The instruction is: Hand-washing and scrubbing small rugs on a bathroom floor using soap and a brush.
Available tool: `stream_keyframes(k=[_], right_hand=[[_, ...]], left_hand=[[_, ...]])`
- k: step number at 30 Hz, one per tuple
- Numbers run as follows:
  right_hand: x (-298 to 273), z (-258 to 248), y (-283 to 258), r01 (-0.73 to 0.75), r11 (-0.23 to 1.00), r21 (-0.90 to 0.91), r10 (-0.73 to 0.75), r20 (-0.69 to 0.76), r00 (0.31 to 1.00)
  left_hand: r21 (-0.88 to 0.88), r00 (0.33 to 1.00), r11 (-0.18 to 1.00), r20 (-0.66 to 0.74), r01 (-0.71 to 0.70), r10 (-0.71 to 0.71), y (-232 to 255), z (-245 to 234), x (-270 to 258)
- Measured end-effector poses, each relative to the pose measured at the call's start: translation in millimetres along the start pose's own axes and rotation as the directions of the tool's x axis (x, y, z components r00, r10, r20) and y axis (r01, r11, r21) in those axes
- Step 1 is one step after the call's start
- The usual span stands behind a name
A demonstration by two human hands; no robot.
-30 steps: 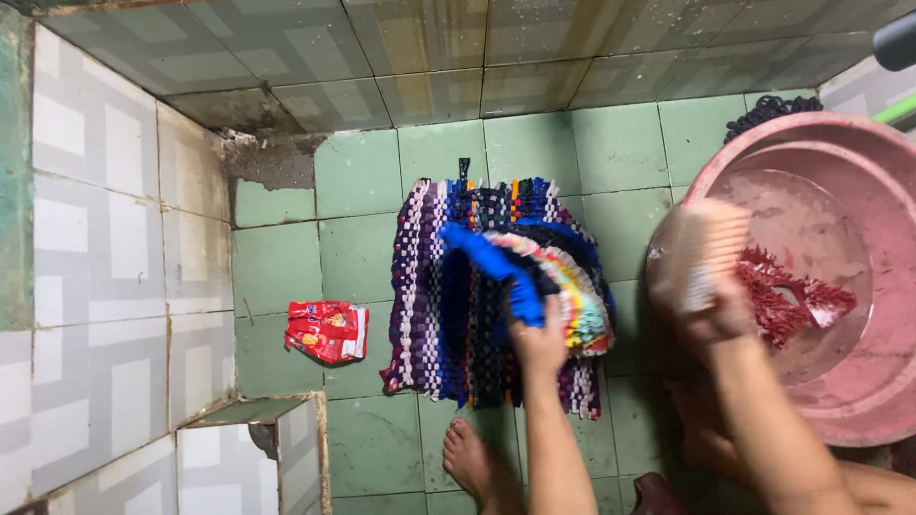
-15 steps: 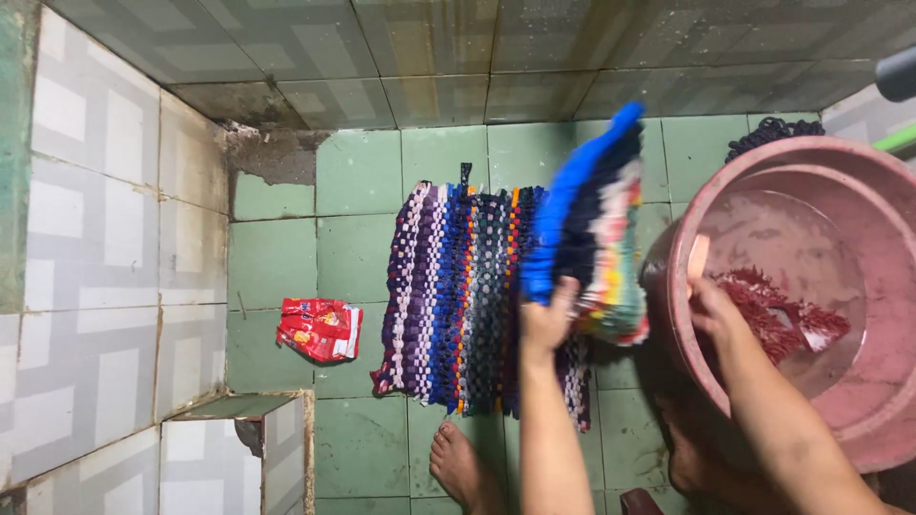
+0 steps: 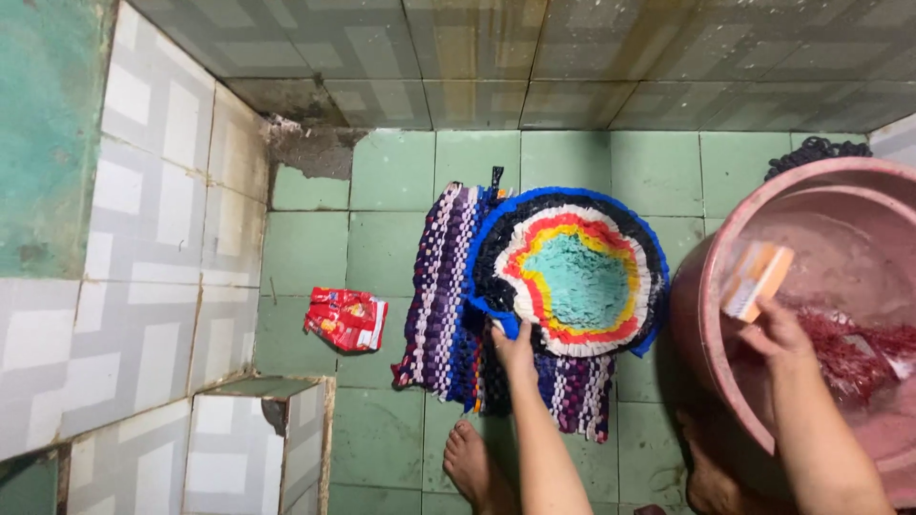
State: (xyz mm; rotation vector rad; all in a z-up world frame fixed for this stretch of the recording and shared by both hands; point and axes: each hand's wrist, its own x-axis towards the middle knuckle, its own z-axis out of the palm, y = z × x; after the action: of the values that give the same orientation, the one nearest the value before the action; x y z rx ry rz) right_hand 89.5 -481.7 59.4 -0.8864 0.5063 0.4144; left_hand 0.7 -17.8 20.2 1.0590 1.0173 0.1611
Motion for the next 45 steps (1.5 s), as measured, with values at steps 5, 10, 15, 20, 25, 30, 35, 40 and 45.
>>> stream_keyframes(k=[5, 10, 15, 20, 25, 30, 35, 40, 45], right_hand=[[-25.8, 115.0, -50.3, 0.18, 0.823, -0.538, -0.021, 0.288, 0.957], [-69.5, 254.3, -22.5, 0.185, 0.481, -0.857, 0.157, 0.292, 0.943], [-33.0, 198.2, -20.8, 0.407, 0.75, -0.521, -0.206, 0.401, 0.893], [4.0, 103.8, -27.6, 0.271, 0.945, -0.183, -0.289, -0.082, 0.954], [34.6, -113.0, 40.7, -0.181, 0.969, -0.169, 0.056, -0.562, 0.825], [-12.1, -12.7, 32.4, -0.105, 0.988, -0.11, 0.044, -0.455, 0.89], [-15.9, -1.2, -4.7, 0.1, 0.986, 0.136, -0.1, -0.005, 0.995], [-33.6, 123.0, -47.6, 0.206, 0.978, 0.027, -0.202, 0.341, 0.918], [-14.8, 240.1, -13.8, 0.193, 0.372, -0.908, 0.05, 0.227, 0.973]], left_hand=[[0.579, 0.966, 0.813, -0.166, -0.068, 0.199, 68.2, 40.5, -49.4], [0.395, 0.908, 0.836, -0.01, -0.381, 0.419, 62.0, 105.7, -67.4], [0.052, 0.986, 0.985, 0.015, -0.167, 0.167, 71.0, 106.4, -58.7], [-0.279, 0.99, 0.953, 0.108, 0.117, -0.09, 53.0, 78.1, -43.8], [-0.506, 0.939, 0.793, 0.233, 0.34, -0.254, -22.7, 67.1, -8.0], [-0.409, 0.919, 0.827, 0.251, 0.386, -0.305, 5.7, 63.5, -24.2], [-0.393, 0.916, 0.835, 0.269, 0.385, -0.296, -0.2, 79.4, -26.7], [-0.321, 0.923, 0.881, 0.285, 0.348, -0.26, 8.2, 95.3, -30.2], [0.41, 0.755, 0.724, -0.117, -0.555, 0.645, 15.2, 43.4, 27.0]])
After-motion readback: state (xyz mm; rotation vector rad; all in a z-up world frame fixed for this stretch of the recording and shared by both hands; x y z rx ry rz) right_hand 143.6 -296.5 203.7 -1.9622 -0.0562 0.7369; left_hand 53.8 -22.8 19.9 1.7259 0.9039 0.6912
